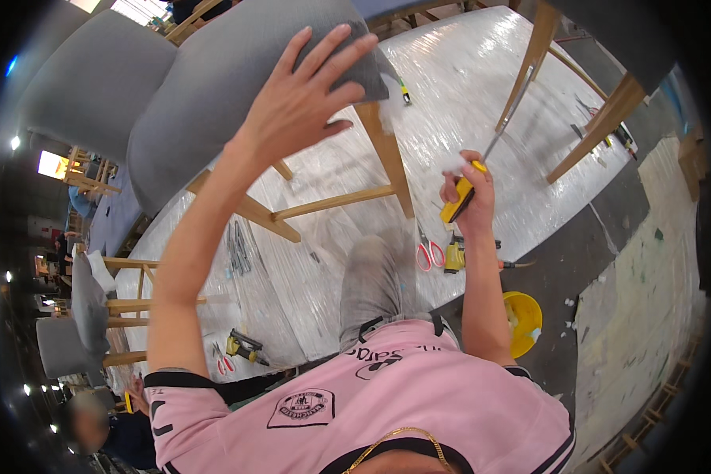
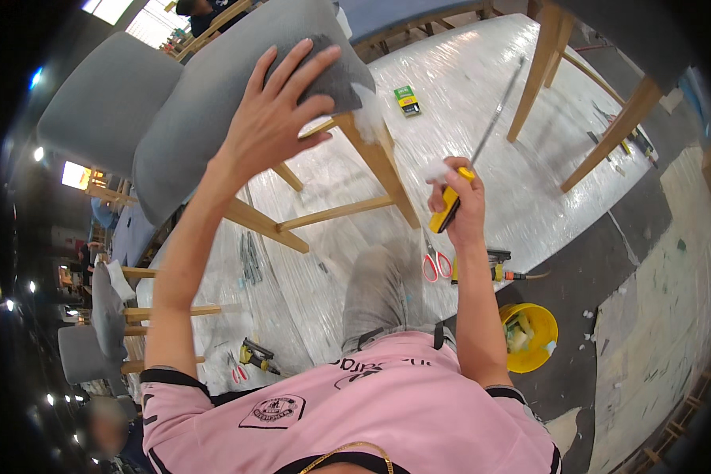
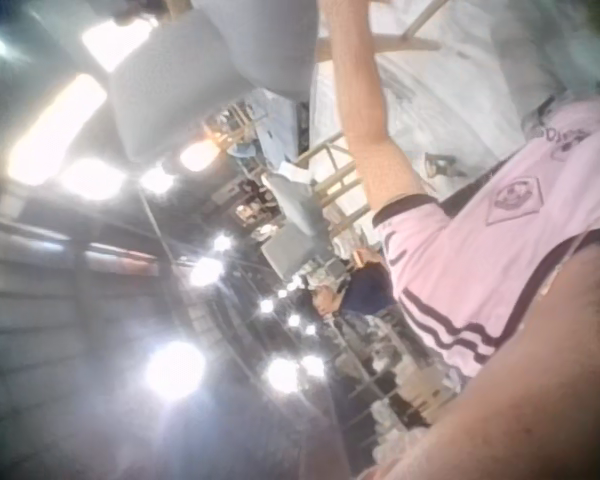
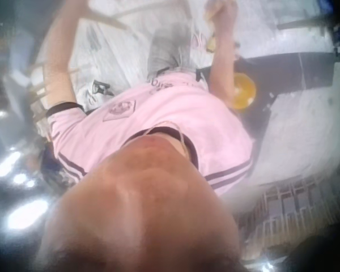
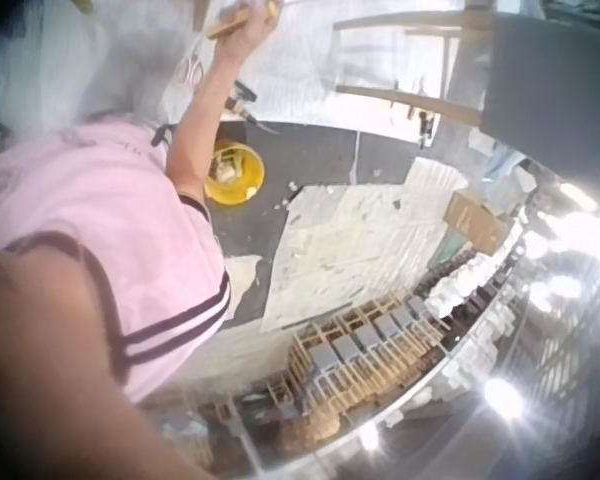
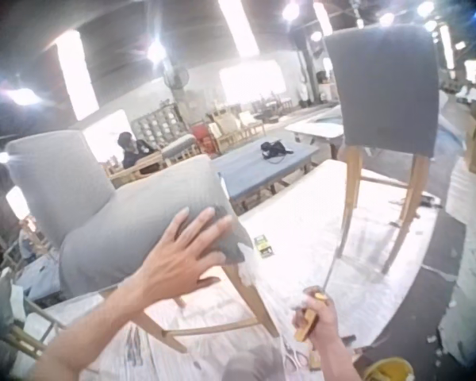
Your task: The person stretches and secures gray fabric over a wooden chair frame, using a staple gun to fasten the fabric to the underside. The person repeatedly pulls, folds, and staples the fabric, then trims excess material with scissors.
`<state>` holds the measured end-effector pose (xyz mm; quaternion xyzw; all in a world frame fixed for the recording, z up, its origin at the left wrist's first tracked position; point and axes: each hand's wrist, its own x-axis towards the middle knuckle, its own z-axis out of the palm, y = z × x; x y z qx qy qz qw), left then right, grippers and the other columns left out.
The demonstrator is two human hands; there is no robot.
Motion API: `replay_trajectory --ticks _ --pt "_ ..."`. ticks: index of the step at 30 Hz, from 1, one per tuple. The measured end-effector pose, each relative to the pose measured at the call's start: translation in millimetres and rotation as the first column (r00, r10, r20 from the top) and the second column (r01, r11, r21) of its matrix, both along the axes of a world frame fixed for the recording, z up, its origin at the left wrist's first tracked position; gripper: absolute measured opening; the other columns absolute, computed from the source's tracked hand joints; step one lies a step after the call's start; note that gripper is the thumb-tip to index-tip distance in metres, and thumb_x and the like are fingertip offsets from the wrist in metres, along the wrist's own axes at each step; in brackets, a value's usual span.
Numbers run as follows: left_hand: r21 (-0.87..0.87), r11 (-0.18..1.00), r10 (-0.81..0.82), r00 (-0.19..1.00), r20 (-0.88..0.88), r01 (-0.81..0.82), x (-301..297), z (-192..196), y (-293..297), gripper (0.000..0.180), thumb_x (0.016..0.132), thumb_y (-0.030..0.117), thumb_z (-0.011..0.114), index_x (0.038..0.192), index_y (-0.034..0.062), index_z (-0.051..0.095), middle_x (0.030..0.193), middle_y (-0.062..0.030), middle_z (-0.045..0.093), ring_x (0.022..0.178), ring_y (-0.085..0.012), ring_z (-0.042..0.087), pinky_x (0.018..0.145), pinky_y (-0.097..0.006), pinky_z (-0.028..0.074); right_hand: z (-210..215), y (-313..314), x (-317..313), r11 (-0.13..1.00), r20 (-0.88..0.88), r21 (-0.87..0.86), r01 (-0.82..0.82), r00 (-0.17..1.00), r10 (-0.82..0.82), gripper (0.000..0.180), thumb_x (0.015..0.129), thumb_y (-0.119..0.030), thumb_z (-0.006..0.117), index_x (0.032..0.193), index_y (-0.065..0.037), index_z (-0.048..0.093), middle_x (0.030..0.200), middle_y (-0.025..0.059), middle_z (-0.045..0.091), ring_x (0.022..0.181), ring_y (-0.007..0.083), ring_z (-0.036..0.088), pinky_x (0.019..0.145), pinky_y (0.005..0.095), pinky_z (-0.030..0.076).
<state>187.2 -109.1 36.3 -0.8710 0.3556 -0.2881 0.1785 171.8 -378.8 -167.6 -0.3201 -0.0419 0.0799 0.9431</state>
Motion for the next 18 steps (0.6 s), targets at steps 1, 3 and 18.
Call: replay_trajectory --ticks 1,3,18 --pt "-0.005 1.000 -0.008 1.000 0.022 0.008 8 5 9 0.029 0.082 0.037 0.082 0.094 0.0190 0.063 0.164 -0.0045 0.038 0.152 -0.0316 0.032 0.125 -0.047 0.028 5 9 3 1.000 0.020 0.004 -0.026 0.999 0.026 0.017 0.097 -0.015 0.066 0.111 -0.005 0.062 0.082 0.0072 0.064 0.052 0.0105 0.052 0.049 0.0272 0.044" --pt "-0.051 0.998 -0.034 0.999 0.039 0.036 21 16 18 0.030 0.083 0.031 0.083 0.095 0.0125 0.063 0.165 -0.0106 0.035 0.153 -0.0339 0.030 0.126 -0.048 0.029 24 32 8 0.979 0.090 -0.196 0.048 0.995 -0.031 0.018 0.095 -0.012 0.069 0.111 -0.005 0.063 0.082 0.0042 0.064 0.053 0.0083 0.052 0.048 0.0256 0.043" --pt "-0.380 0.881 -0.308 0.951 -0.011 0.281 34 22 48 0.011 0.091 0.007 0.073 0.102 0.0074 0.071 0.119 -0.0054 0.073 0.127 -0.0303 0.060 0.119 -0.046 0.040 114 149 31 0.852 0.387 -0.347 0.392 0.888 -0.250 0.021 0.090 -0.012 0.078 0.107 -0.001 0.071 0.077 -0.0015 0.063 0.062 0.0066 0.055 0.057 0.0232 0.046"
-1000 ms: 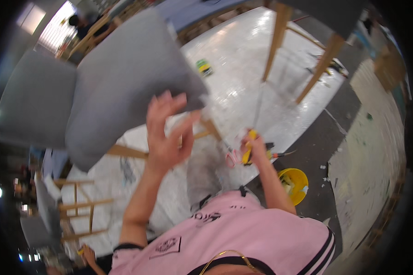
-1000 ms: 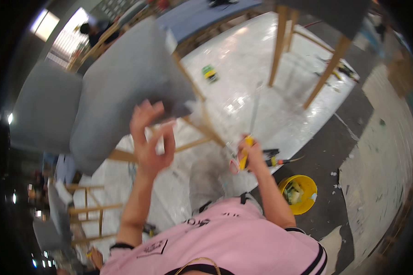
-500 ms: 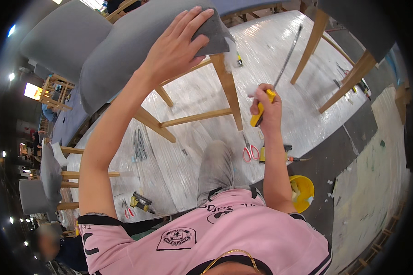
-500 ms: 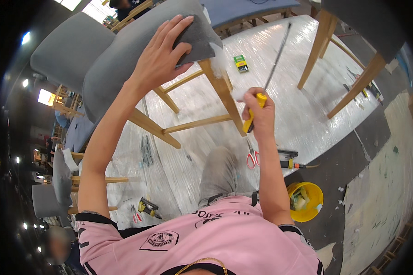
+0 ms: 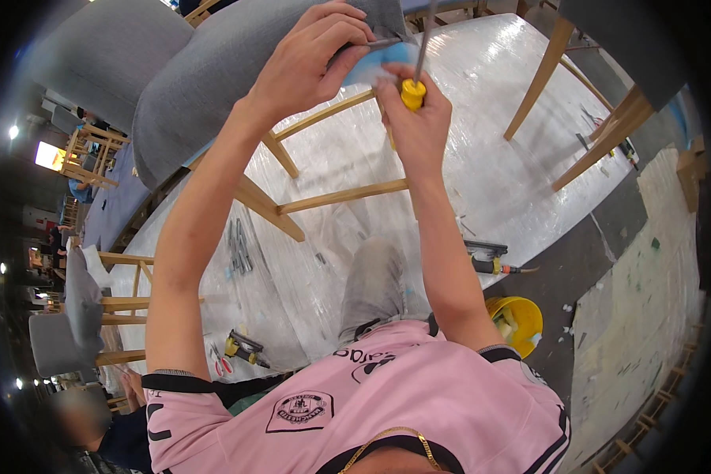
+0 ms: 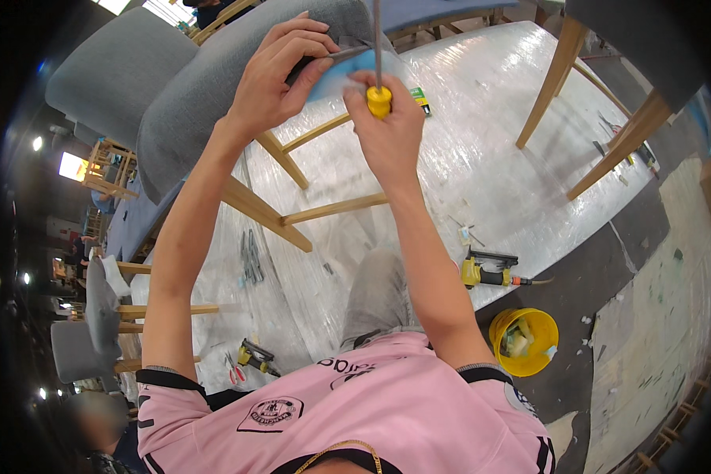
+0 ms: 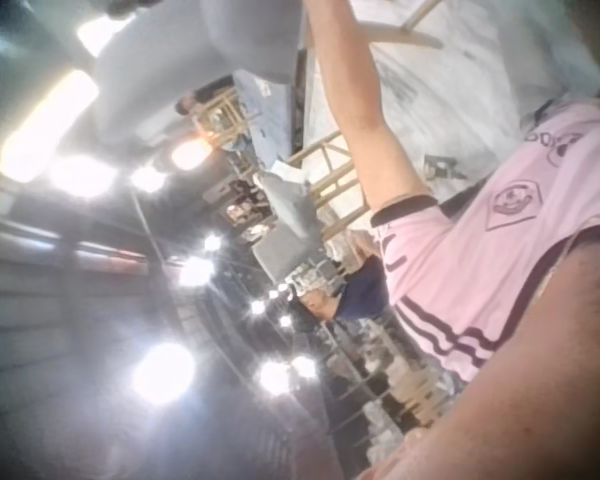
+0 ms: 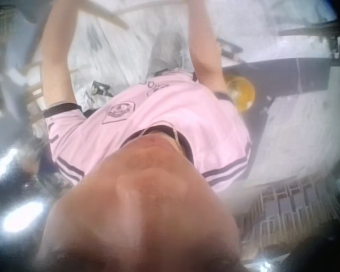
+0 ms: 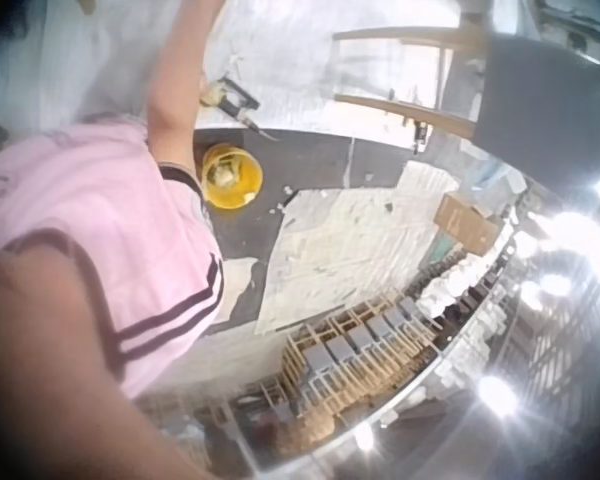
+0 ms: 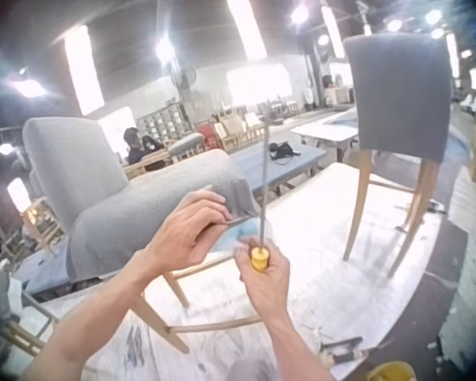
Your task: The person stretches and secures gray fabric over a wooden chair frame, using a staple gun to fasten the fabric to the underside. The person repeatedly pulls, folds, and staples the fabric, then trims excess material with scissors.
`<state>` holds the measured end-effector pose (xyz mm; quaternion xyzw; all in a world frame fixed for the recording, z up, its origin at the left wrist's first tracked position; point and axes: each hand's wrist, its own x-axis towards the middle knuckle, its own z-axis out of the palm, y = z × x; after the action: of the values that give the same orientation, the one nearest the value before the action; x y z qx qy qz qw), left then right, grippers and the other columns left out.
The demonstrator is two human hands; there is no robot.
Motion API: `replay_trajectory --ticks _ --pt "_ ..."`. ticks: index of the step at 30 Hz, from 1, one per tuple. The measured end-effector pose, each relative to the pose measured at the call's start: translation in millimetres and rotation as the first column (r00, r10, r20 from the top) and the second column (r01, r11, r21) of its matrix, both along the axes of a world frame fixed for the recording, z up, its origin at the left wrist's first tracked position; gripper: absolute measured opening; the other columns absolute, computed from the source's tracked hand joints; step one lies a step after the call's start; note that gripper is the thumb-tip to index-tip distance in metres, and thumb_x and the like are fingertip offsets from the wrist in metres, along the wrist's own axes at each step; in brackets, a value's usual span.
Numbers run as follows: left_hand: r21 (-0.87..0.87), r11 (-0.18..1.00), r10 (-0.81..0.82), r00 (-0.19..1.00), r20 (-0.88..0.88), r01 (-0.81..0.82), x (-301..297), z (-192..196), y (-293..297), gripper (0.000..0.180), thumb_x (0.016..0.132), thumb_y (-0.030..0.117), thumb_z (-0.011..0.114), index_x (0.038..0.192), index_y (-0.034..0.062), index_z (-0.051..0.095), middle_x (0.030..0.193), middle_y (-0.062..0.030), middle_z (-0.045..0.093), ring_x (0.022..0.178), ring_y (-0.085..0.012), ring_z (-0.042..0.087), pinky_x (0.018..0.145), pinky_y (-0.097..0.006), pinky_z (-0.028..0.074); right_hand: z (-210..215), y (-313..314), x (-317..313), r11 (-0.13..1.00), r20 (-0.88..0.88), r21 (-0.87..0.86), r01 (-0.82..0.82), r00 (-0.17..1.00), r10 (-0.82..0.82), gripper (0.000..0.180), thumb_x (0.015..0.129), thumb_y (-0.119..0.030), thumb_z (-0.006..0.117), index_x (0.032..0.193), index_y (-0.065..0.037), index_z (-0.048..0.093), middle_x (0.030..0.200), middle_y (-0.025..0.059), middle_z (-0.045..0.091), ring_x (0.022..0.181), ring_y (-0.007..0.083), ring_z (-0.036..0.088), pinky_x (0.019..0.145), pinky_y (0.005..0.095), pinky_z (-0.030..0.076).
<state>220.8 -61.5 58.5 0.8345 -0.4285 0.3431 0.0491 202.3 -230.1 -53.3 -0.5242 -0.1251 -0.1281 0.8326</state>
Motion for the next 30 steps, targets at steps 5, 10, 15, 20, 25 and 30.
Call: replay_trajectory --ticks 5,10,15,20,25,30 --pt "-0.042 0.998 -0.058 0.998 -0.031 0.056 -2 -1 -4 0.013 0.089 0.007 0.076 0.102 0.0100 0.074 0.109 -0.0048 0.075 0.117 -0.0270 0.066 0.120 -0.047 0.040 14 14 22 0.952 0.106 -0.065 0.298 0.951 -0.290 0.032 0.087 -0.017 0.083 0.105 -0.001 0.063 0.075 0.0026 0.063 0.067 0.0111 0.058 0.065 0.0267 0.049" --pt "0.119 0.991 -0.060 0.998 0.006 0.059 -5 2 -11 0.011 0.088 0.006 0.076 0.098 0.0104 0.075 0.104 -0.0042 0.076 0.112 -0.0218 0.068 0.119 -0.048 0.041 11 4 19 0.898 0.121 -0.207 0.388 0.921 -0.370 0.036 0.088 -0.021 0.082 0.104 -0.002 0.057 0.074 0.0044 0.063 0.066 0.0129 0.059 0.065 0.0279 0.050" --pt "0.013 1.000 0.005 0.998 0.066 -0.006 3 -1 -5 0.008 0.088 0.006 0.076 0.095 0.0091 0.075 0.104 -0.0045 0.076 0.112 -0.0218 0.068 0.118 -0.048 0.042 -44 -34 -11 0.959 0.010 -0.243 0.144 0.989 -0.146 0.027 0.104 -0.029 0.062 0.102 -0.002 0.062 0.068 0.0026 0.058 0.062 0.0127 0.057 0.058 0.0292 0.047" --pt "-0.045 0.999 0.014 0.999 0.051 -0.012 7 1 -5 0.006 0.087 0.007 0.076 0.092 0.0075 0.074 0.102 -0.0055 0.077 0.110 -0.0232 0.069 0.117 -0.049 0.043 -78 -60 -45 0.924 -0.114 -0.369 -0.103 0.991 0.065 0.038 0.111 -0.032 0.051 0.098 -0.001 0.068 0.058 0.0030 0.047 0.056 0.0118 0.045 0.054 0.0307 0.038" --pt "-0.058 0.998 0.005 0.999 0.034 -0.003 8 0 -7 0.005 0.086 0.006 0.076 0.090 0.0069 0.073 0.100 -0.0053 0.077 0.108 -0.0232 0.070 0.116 -0.050 0.043 -96 -63 -33 0.876 -0.063 -0.477 -0.069 0.997 0.045 0.043 0.110 -0.037 0.052 0.093 -0.001 0.070 0.058 0.0038 0.042 0.057 0.0117 0.040 0.054 0.0317 0.035" --pt "-0.062 0.998 0.011 1.000 0.024 -0.010 6 -2 -6 0.006 0.085 0.005 0.076 0.090 0.0065 0.073 0.099 -0.0052 0.077 0.108 -0.0229 0.070 0.116 -0.050 0.044 -103 -61 -34 0.872 -0.089 -0.477 -0.105 0.994 0.071 0.044 0.109 -0.038 0.053 0.092 -0.001 0.070 0.059 0.0034 0.041 0.058 0.0114 0.040 0.054 0.0318 0.034"
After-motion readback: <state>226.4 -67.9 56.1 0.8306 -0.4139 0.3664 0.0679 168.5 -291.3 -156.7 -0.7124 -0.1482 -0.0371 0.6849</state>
